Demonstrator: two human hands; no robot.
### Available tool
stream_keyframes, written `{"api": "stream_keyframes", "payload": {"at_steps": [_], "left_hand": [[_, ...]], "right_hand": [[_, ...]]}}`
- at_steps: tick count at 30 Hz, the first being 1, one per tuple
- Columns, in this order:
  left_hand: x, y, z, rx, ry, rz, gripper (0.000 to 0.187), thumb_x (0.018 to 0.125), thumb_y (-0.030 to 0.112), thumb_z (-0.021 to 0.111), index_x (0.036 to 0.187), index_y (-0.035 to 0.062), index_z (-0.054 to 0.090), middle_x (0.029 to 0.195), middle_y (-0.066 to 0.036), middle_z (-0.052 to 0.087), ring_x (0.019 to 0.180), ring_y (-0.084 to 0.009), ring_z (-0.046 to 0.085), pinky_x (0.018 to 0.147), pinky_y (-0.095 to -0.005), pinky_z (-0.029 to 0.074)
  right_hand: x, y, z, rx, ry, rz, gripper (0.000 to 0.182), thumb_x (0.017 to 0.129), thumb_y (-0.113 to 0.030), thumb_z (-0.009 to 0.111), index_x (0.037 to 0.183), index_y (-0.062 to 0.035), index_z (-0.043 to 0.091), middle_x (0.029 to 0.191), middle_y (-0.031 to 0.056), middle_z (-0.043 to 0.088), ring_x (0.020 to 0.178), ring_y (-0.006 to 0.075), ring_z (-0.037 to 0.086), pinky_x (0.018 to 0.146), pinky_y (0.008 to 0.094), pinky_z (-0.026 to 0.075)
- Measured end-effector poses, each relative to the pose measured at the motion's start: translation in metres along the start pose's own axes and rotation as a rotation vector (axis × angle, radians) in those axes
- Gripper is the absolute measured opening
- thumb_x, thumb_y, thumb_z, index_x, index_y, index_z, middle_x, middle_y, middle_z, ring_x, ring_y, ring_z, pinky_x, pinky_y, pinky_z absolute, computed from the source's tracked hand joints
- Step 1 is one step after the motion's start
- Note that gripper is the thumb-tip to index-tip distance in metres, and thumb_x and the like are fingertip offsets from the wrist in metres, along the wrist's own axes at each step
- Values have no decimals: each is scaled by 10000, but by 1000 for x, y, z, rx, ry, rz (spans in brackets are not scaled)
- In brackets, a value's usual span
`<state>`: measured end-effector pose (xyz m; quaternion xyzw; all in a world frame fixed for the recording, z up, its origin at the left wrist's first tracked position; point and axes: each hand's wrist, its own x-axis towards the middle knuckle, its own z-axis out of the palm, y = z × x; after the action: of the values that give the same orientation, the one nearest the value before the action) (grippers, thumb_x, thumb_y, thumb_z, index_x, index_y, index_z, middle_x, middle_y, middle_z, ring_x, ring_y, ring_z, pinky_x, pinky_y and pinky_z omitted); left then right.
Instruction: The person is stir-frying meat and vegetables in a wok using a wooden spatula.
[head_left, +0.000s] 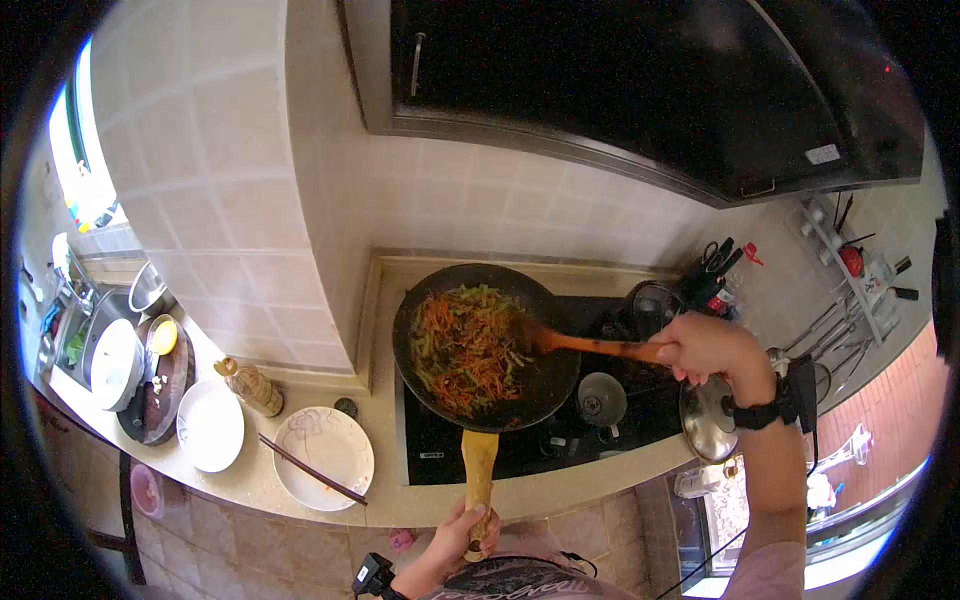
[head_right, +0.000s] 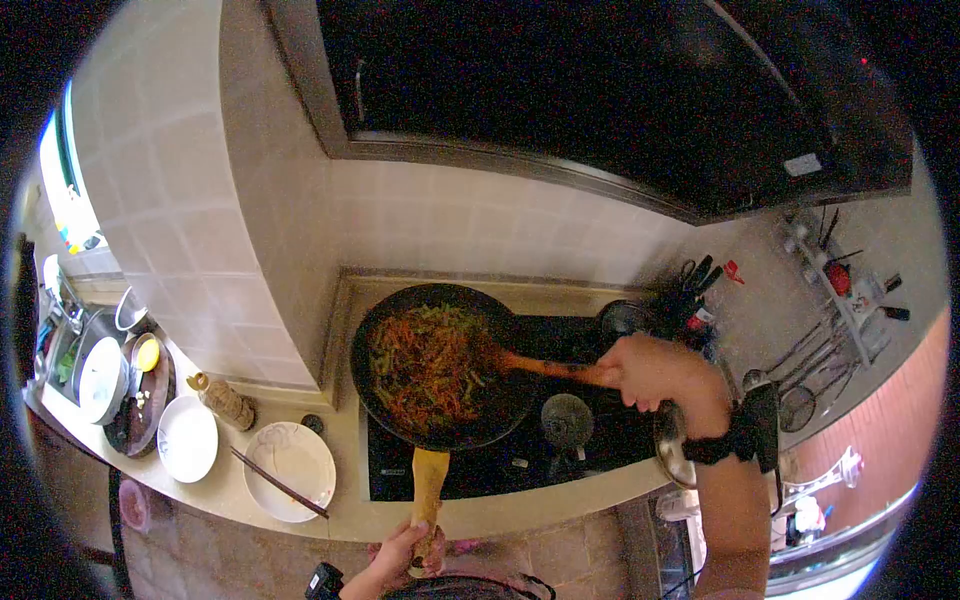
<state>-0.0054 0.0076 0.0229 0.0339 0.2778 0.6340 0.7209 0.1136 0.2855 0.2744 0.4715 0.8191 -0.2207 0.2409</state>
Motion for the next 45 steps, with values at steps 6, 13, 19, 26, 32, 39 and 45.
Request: {"api": "stream_keyframes", "payload": {"at_steps": [6, 13, 19, 26, 32, 39, 45], "left_hand": [[1, 2, -3, 174, 29, -23, 141, 889, 187, 384, 953, 67, 346, 631, -76, 436, 470, -153, 424, 439, -287, 384], [1, 4, 1, 129, 25, -1, 159, 901, 199, 373, 976, 65, 334, 627, -76, 429, 471, -152, 416, 451, -293, 387], [-1, 4, 3, 138, 60, -42, 158, 900, 193, 368, 993, 71, 330, 675, -74, 436, 484, -147, 416, 452, -289, 384], [-3, 5, 2, 49, 25, -33, 161, 895, 194, 376, 995, 75, 334, 684, -70, 440, 482, -142, 412, 439, -284, 378], [-5, 7, 5, 72, 74, -38, 139, 892, 186, 380, 967, 75, 341, 678, -68, 439, 476, -143, 409, 431, -287, 377], [-2, 4, 7, 118, 64, 5, 127, 889, 189, 386, 910, 75, 336, 653, -68, 420, 465, -145, 403, 412, -291, 373], [-4, 7, 17, 195, 159, 6, 133, 886, 187, 388, 904, 73, 322, 631, -69, 408, 454, -141, 393, 405, -286, 366]], "right_hand": [[51, 57, -4, 183, -95, 70, 245, 876, -208, 432, 926, -4, 557, 596, 56, 563, 408, 97, 474, 361, 241, 387], [119, 37, 65, 715, -279, -97, 233, 880, -184, 450, 979, 4, 545, 580, 58, 513, 372, 90, 390, 333, 231, 310], [54, -33, 42, 136, -87, -206, 295, 880, -211, 441, 1139, -102, 530, 601, 46, 549, 419, 95, 474, 378, 240, 383], [-13, -41, 69, -515, 284, -430, 286, 808, -223, 502, 1078, -158, 571, 718, 125, 548, 644, 291, 565, 592, 399, 461], [-56, -12, 26, -493, 273, -341, 287, 753, -261, 590, 1038, -229, 604, 700, 114, 544, 651, 280, 560, 572, 384, 437], [1, -12, 58, -328, 150, -402, 302, 762, -237, 570, 1048, -145, 593, 755, 161, 606, 676, 299, 587, 619, 372, 457], [35, 2, 28, -183, 176, -397, 269, 790, -188, 534, 1038, -106, 596, 709, 147, 621, 534, 220, 581, 541, 317, 472]]}}
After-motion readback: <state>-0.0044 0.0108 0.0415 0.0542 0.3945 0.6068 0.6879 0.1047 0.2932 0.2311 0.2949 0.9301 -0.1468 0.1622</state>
